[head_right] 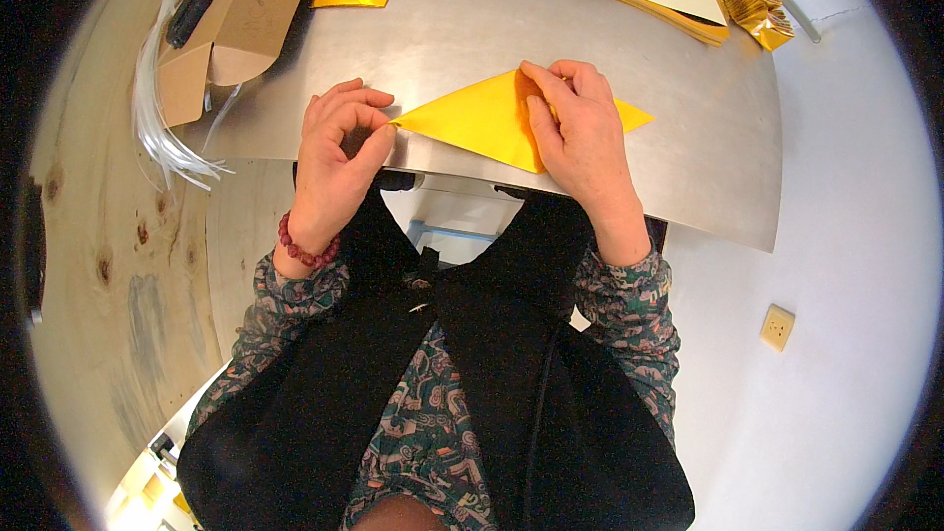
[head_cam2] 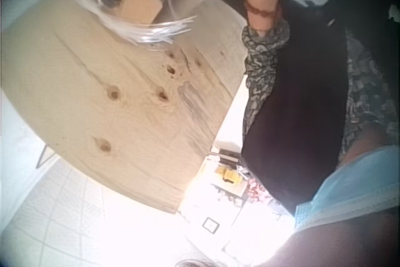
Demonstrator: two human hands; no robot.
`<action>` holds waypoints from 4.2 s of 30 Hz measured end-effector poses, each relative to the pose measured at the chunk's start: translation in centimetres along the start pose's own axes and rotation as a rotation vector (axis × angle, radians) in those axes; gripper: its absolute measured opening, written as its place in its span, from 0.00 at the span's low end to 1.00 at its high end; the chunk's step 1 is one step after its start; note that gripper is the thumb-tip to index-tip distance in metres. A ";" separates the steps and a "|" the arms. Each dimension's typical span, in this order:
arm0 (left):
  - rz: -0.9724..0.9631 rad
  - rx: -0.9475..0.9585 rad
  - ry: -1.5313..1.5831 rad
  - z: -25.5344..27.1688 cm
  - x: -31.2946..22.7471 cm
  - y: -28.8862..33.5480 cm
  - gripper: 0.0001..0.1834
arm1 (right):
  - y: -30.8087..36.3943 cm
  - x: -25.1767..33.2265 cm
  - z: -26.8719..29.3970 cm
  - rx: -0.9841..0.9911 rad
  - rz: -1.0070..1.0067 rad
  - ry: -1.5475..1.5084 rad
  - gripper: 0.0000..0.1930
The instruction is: The person folds a single sheet of yellow paper by hand on a metal table, making multiple creases and shaping it into a compact folded form. The hands manipulate the paper directly without tools, and the finished folded piece is held at the end.
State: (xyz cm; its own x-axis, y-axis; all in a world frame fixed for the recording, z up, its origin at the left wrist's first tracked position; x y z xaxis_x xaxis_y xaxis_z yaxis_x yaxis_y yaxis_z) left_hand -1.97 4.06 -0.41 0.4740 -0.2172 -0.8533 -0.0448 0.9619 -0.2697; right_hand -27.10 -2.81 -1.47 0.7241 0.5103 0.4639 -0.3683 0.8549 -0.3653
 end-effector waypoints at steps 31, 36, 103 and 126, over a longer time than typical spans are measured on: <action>-0.349 0.535 -0.357 -11.6 -6.1 0.0 0.33 | -0.4 -0.4 0.3 -0.032 0.010 -0.173 0.17; -0.457 0.614 -0.371 -10.8 -5.4 1.1 0.40 | -0.3 -1.5 0.1 -0.010 -0.092 -0.453 0.18; -0.435 0.493 -0.440 -8.3 -3.3 0.5 0.31 | 4.6 -1.2 2.5 -0.112 0.346 0.185 0.10; -0.510 0.526 -0.288 -7.3 -3.3 0.7 0.24 | -3.1 -1.8 -1.6 -0.190 0.186 0.192 0.22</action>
State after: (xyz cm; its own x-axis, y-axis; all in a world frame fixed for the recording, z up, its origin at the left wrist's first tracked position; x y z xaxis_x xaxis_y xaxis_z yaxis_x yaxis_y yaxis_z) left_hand -10.00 4.27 -1.02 0.5364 -0.6706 -0.5124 0.6278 0.7228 -0.2888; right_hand -26.34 -6.53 -2.47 0.7580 0.6137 0.2210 -0.4027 0.7068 -0.5816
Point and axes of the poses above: each hand's wrist, its own y-axis away from the middle knuckle, its own z-axis out of the back of the hand, x = y × z, the point moved 9 cm from there along -y, towards the middle knuckle, and after that the axes turned 11 degrees about y, right-handed, at the moved point
